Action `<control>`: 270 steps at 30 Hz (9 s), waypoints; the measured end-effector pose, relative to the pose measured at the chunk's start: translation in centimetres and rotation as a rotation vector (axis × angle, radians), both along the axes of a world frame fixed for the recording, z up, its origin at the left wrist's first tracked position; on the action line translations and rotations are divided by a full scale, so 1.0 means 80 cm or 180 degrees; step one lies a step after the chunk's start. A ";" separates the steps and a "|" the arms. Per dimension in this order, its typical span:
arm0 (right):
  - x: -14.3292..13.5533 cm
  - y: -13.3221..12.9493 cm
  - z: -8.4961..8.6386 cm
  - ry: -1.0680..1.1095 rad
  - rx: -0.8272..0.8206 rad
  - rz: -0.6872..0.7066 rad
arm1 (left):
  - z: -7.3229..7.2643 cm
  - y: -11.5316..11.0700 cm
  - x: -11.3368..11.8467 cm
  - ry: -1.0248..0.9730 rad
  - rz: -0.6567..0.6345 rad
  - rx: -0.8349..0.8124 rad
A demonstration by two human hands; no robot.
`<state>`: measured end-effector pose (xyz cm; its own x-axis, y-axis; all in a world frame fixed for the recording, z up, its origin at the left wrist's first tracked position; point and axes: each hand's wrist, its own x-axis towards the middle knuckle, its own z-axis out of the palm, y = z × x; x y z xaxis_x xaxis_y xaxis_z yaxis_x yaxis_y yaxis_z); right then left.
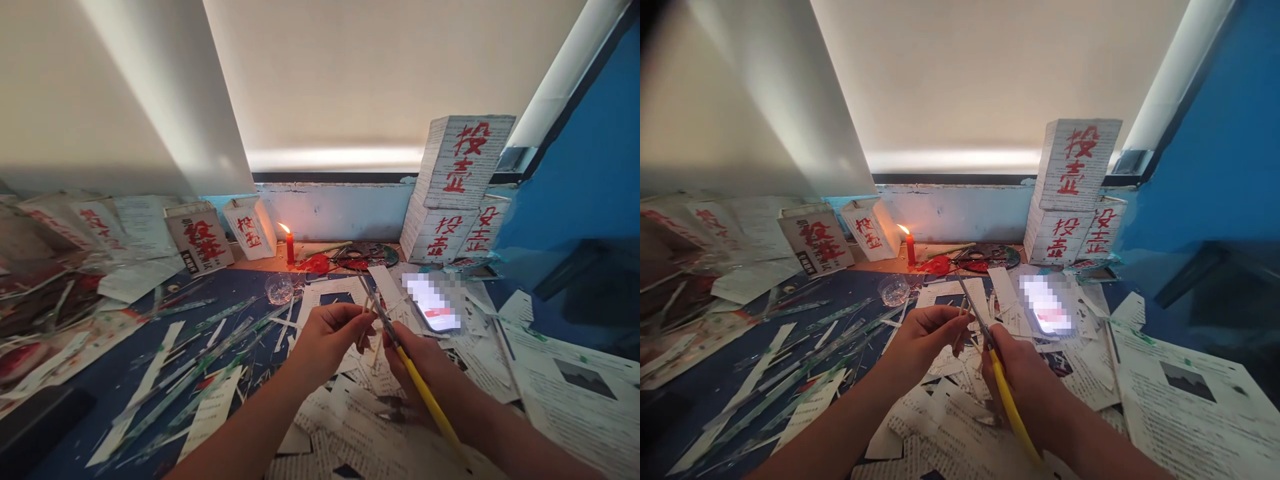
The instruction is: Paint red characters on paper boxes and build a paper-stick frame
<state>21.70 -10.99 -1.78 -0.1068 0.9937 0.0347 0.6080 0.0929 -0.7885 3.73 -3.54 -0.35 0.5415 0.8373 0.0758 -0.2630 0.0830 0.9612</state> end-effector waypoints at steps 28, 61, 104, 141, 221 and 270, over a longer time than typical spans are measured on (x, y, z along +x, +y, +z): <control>-0.003 -0.014 0.043 0.0368 0.0107 0.0378 | 0.010 -0.015 -0.002 -0.0043 -0.0165 0.0453; -0.002 -0.011 0.004 0.0395 0.0140 -0.0137 | 0.014 -0.017 -0.003 -0.0227 -0.0284 0.0541; 0.024 0.013 -0.011 0.1338 0.0661 -0.0670 | -0.014 -0.015 0.010 0.0094 -0.0842 -0.0223; 0.026 0.008 0.004 -0.0445 0.0175 -0.0418 | -0.016 0.000 0.003 -0.0182 0.0223 0.0237; 0.024 0.005 -0.001 -0.0496 -0.0084 -0.0355 | -0.013 0.005 0.003 -0.0004 0.0273 -0.0845; 0.022 -0.007 0.003 -0.0524 -0.0502 -0.0033 | -0.013 -0.003 0.004 -0.0023 0.0310 -0.0357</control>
<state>23.42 -11.56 -1.51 -0.0878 0.9865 -0.1382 0.7300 -0.0306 -0.6827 4.07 -3.78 -1.35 0.4569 0.8893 -0.0177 -0.2819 0.1636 0.9454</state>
